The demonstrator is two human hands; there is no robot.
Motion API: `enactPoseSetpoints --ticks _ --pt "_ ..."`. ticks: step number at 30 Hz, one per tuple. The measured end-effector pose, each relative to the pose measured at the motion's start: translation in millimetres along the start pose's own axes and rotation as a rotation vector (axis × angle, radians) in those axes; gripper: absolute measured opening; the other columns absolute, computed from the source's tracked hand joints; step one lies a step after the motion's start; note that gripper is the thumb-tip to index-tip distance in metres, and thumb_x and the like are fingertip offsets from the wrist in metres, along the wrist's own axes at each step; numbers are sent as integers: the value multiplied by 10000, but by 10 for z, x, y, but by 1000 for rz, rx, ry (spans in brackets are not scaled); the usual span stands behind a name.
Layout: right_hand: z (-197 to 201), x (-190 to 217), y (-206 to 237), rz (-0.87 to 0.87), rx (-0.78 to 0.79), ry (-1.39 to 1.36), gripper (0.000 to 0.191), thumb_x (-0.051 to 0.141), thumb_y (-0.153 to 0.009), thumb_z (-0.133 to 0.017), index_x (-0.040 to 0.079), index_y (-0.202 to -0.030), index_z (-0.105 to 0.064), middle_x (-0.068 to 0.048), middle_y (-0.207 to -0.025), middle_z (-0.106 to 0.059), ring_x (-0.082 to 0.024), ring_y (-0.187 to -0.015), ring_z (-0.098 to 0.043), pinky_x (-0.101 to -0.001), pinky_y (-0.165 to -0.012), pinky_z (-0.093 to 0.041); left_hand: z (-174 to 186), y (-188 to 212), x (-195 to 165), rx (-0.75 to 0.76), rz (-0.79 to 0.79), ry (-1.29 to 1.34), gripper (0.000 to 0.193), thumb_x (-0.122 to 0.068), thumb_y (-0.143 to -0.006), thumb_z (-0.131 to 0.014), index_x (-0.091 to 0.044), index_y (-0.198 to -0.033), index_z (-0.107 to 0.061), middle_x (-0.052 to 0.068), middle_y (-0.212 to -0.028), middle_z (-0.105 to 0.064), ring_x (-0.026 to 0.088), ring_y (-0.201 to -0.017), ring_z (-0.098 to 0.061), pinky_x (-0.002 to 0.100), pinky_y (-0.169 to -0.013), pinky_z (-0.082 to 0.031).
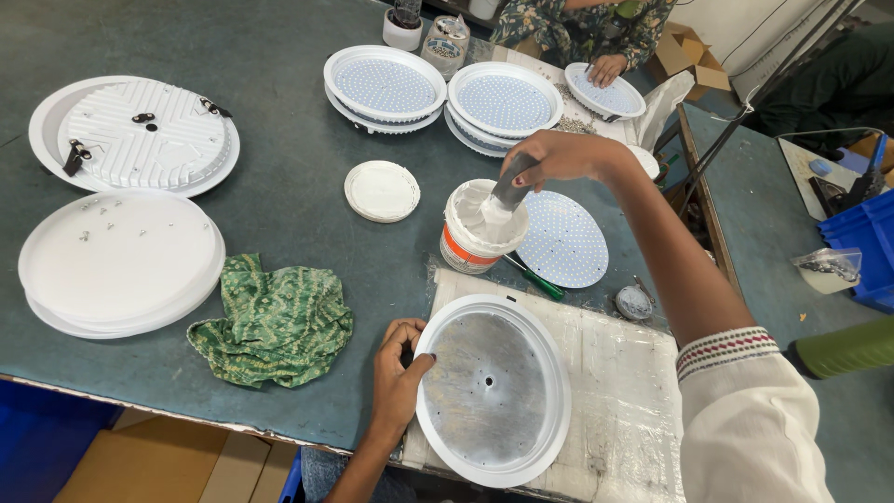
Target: The person scoops white filler paste from a bucket with a small scraper and spreads it over the inner surface of round light fixture bases, smoothing it by hand and with the scraper. They turn each base over to coat both sides, then stack the finished bases on the workbench.
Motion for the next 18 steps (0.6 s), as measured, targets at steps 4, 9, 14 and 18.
enactPoseSetpoints --ticks 4,9,14,18 --pt "-104 54 105 -77 -99 59 308 202 -877 -727 73 -1156 -748 -49 -1025 -762 -143 -859 -663 -316 -711 -562 4 -2 -6 7 1 8 194 -9 -705 -639 -31 -728 -448 123 -1032 -574 198 -1002 -561 304 -922 -430" --pt "-313 43 113 75 -237 67 354 175 -847 -777 88 -1185 -717 -58 -1080 -770 -172 -977 -694 -345 -868 -537 -3 -1 -8 1 45 20 177 -6 -717 -635 -32 -725 -460 112 -1027 -566 183 -981 -556 305 -893 -442" --pt "-512 -13 78 168 -316 146 340 135 -888 -723 97 -1219 -655 -105 -1123 -746 -233 -1037 -711 -378 -901 -535 3 -2 -3 2 43 8 160 1 -717 -631 -30 -726 -474 107 -1027 -568 179 -964 -558 305 -874 -447" --pt "-626 -66 44 127 -340 144 368 124 -921 -688 111 -1277 -595 -115 -1161 -722 -253 -1063 -693 -394 -891 -523 6 -9 15 3 22 10 172 8 -719 -634 -28 -729 -466 112 -1025 -567 184 -979 -557 306 -892 -438"
Point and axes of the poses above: each hand's wrist, its own y-axis away from the middle knuckle, its own z-axis out of the back of the hand, x = y × z, the point moved 3 cm from there along -y, towards the middle knuckle
